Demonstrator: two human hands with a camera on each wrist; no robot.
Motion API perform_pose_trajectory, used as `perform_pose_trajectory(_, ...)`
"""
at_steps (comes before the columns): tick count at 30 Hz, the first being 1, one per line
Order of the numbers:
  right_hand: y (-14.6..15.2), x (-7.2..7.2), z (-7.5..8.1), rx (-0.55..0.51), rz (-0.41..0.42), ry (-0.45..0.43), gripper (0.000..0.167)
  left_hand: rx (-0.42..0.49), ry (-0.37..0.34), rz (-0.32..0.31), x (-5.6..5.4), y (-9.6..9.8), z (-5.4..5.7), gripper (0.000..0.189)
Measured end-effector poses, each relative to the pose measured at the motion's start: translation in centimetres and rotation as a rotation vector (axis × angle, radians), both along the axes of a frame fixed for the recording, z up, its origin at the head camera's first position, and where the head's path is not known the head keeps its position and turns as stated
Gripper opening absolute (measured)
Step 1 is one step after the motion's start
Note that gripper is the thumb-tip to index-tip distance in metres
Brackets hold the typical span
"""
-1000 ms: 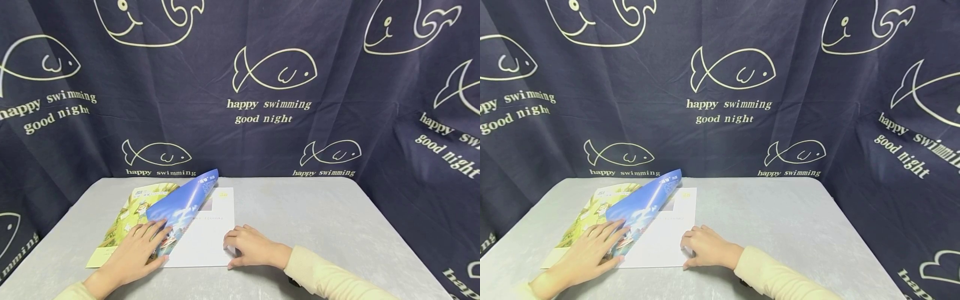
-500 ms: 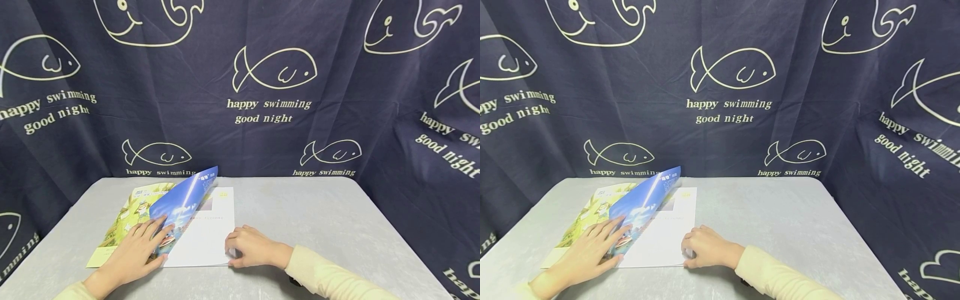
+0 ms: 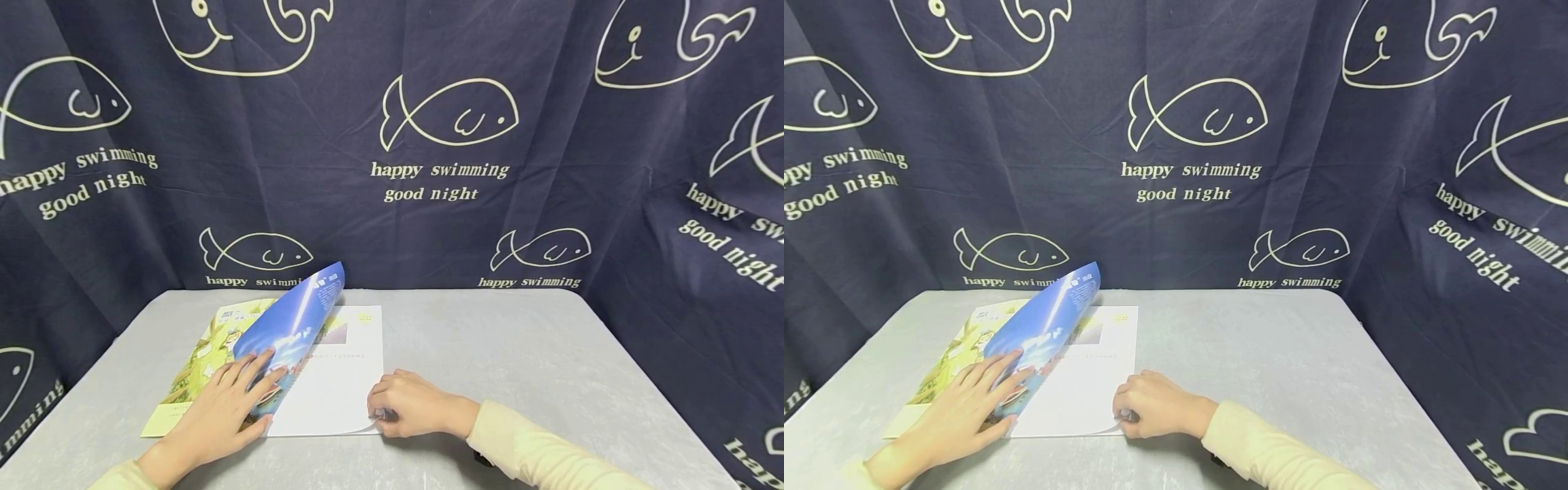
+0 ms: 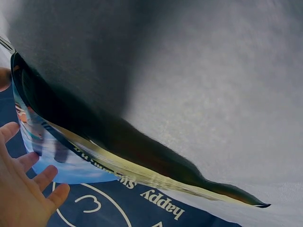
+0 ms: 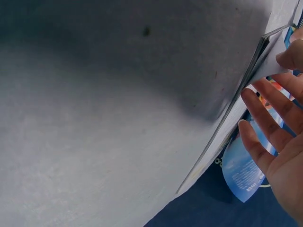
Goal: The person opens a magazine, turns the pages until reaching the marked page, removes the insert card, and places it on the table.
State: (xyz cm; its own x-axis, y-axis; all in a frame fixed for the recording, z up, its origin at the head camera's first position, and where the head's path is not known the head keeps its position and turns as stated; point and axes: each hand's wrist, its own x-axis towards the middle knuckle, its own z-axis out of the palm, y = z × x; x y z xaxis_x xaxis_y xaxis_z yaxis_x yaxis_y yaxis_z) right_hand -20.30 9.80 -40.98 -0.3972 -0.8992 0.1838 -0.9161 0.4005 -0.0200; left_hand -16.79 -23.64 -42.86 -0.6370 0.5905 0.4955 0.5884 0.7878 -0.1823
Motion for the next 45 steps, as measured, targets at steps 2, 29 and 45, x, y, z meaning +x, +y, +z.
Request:
perform_pose_trajectory(2, 0.0, -0.1, 0.0, -0.009, 0.011, 0.005, 0.007, 0.0, 0.0, 0.002, 0.0, 0.0, 0.0, 0.061)
perform_pose_trajectory(29, 0.7, -1.6, -0.1, -0.104, 0.1, -0.01, 0.005, -0.023, 0.008, -0.023, -0.1, 0.0, -0.2, 0.055)
perform_pose_trajectory(45, 0.5, -1.8, 0.2, -0.151, 0.077, -0.006, 0.005, -0.035, -0.022, -0.02, 0.0, 0.0, -0.1, 0.049)
